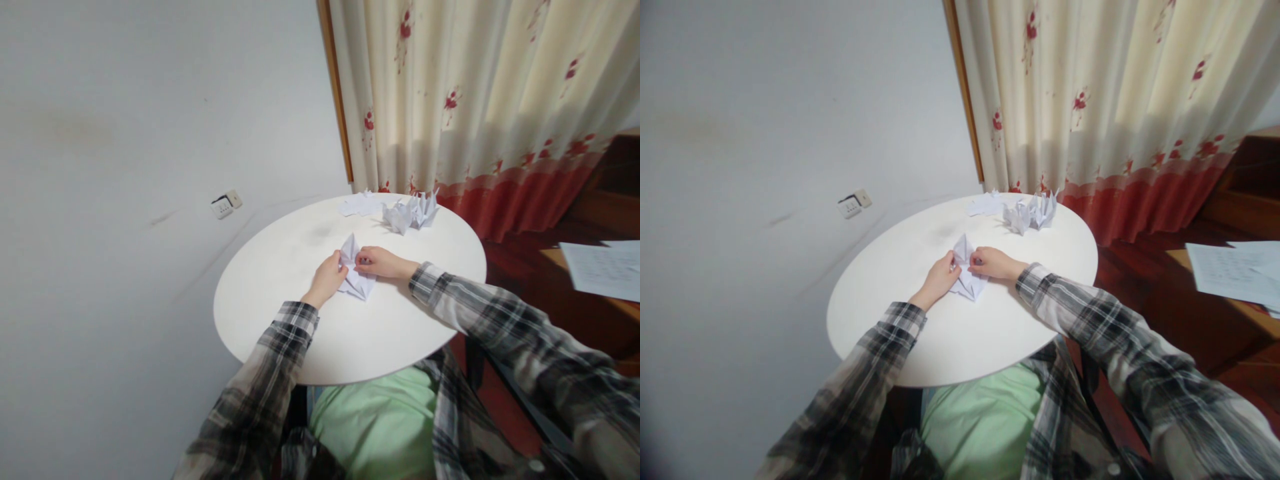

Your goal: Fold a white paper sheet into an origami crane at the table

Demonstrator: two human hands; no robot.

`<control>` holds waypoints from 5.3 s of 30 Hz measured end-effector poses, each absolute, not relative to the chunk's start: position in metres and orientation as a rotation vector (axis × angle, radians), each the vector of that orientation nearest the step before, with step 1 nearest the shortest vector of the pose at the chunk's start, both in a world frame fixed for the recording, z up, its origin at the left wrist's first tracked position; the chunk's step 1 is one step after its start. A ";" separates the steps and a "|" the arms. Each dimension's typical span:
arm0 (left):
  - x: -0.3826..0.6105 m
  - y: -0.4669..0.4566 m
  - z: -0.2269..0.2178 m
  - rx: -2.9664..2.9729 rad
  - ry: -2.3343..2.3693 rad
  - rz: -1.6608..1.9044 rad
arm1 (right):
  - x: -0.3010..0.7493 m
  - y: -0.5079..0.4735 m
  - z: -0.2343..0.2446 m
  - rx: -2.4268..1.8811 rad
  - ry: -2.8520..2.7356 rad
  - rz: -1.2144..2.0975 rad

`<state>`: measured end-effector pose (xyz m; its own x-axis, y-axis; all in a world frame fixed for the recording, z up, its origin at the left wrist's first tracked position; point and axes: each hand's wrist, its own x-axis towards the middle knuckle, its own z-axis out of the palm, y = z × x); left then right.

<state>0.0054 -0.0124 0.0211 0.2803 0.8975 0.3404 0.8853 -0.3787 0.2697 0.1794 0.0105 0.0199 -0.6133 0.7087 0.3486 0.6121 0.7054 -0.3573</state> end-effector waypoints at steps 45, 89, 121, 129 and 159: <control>0.005 -0.012 0.020 2.484 1.735 0.657 | 0.179 0.012 0.018 -1.007 -2.489 0.228; 0.005 -0.011 0.019 2.470 1.745 0.709 | 0.178 0.010 0.017 -0.942 -2.419 0.248; 0.006 -0.012 0.020 2.468 1.744 0.669 | 0.179 0.009 0.018 -0.984 -2.437 0.268; 0.006 -0.012 0.021 2.464 1.728 0.668 | 0.178 0.011 0.016 -0.974 -2.440 0.288; 0.004 -0.009 0.019 2.492 1.701 0.657 | 0.181 0.012 0.018 -0.940 -2.474 0.259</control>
<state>0.0037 -0.0094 0.0194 0.3032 0.8998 0.3138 0.8770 -0.3923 0.2776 0.1806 0.0115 0.0177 -0.6500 0.6655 0.3668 0.5751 0.7463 -0.3349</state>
